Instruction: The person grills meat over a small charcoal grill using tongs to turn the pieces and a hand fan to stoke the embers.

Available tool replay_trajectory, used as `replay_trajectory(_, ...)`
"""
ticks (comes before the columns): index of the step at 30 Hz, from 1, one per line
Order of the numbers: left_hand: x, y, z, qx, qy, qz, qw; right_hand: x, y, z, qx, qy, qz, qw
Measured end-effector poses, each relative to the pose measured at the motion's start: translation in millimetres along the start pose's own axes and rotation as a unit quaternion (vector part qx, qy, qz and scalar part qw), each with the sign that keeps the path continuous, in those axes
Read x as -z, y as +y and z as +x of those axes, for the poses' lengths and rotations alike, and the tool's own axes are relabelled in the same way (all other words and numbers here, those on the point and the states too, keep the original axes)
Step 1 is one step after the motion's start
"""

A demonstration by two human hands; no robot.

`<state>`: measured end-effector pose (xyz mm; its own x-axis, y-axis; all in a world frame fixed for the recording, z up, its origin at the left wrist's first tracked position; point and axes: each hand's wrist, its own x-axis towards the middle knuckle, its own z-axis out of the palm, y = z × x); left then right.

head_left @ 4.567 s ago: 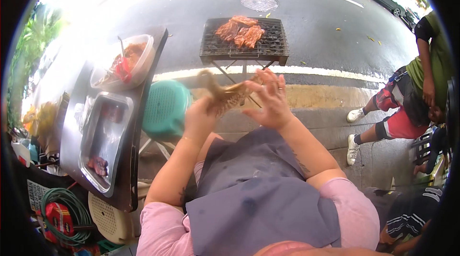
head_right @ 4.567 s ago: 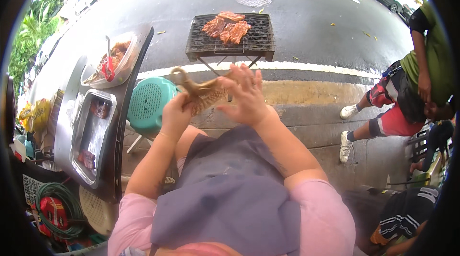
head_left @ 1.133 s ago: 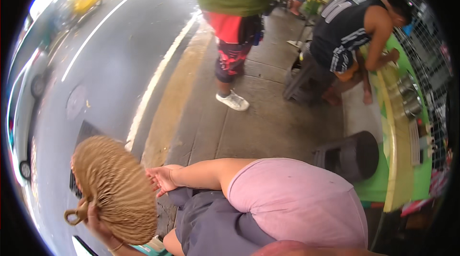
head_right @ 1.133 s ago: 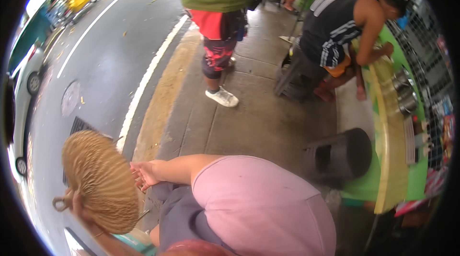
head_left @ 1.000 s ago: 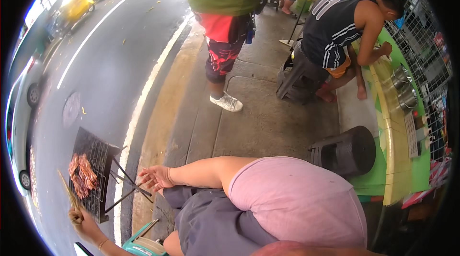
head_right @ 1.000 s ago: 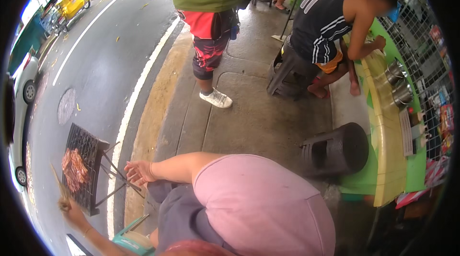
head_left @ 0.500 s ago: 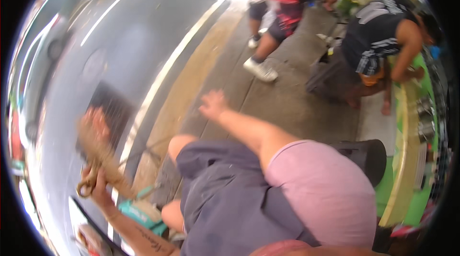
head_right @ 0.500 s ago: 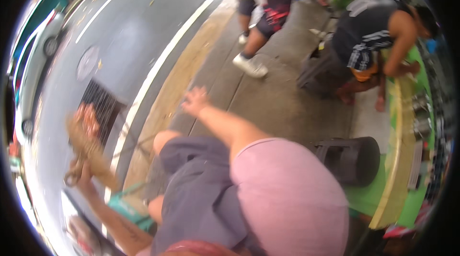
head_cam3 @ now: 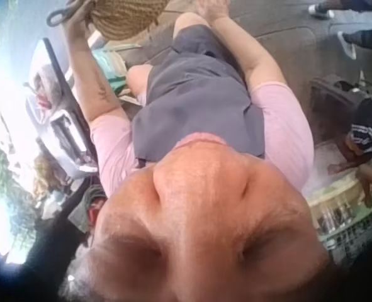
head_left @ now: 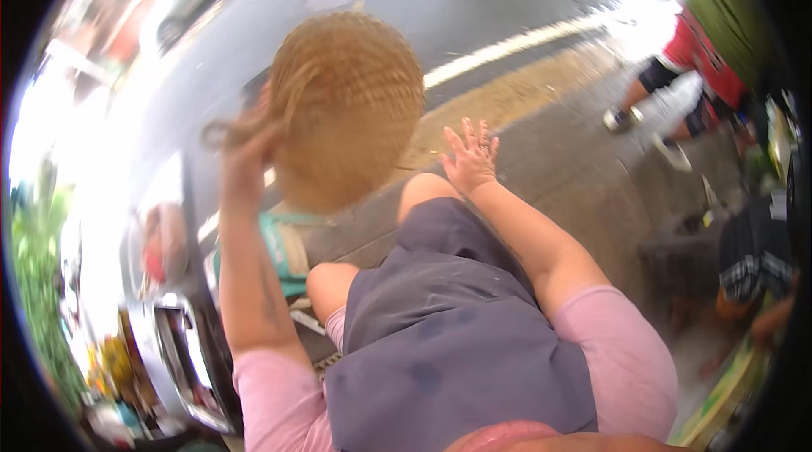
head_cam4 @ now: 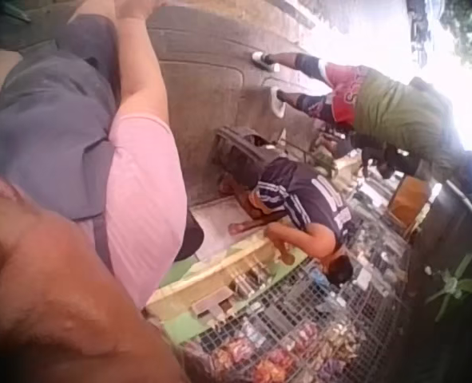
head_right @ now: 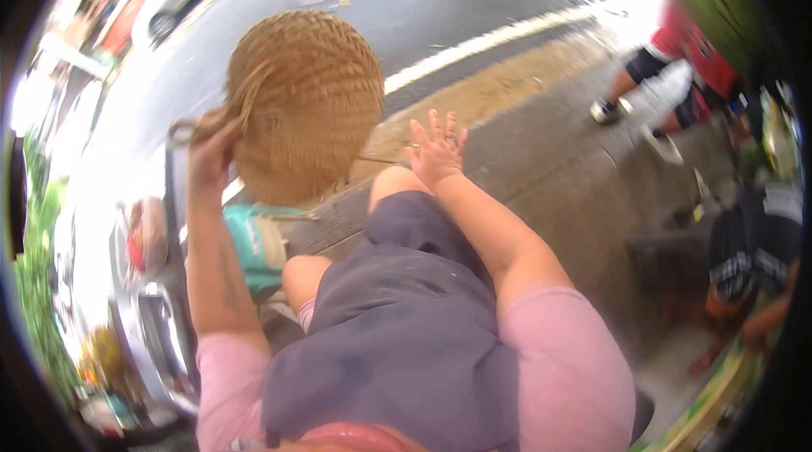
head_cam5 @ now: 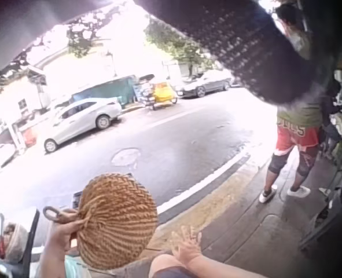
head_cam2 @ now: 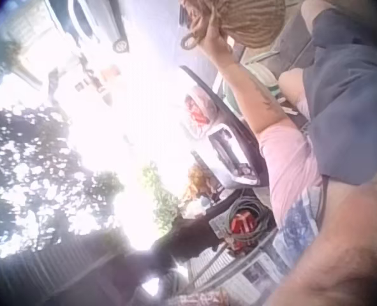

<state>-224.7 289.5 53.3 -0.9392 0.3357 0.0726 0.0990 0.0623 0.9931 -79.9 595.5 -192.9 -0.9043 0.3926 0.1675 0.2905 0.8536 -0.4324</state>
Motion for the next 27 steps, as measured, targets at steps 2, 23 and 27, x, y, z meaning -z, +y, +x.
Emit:
replay_trajectory(2,66,-36,32,-0.125,0.224,0.402,0.879,-13,-43,3,0.066,-0.009,0.023,0.998)
replay_trajectory(23,44,10,21,0.108,0.143,0.297,0.938,-51,-90,-11,0.202,-0.069,0.023,0.977)
replay_trajectory(27,30,10,14,0.053,0.126,0.284,0.949,-55,-88,-2,0.182,-0.071,0.024,0.98)
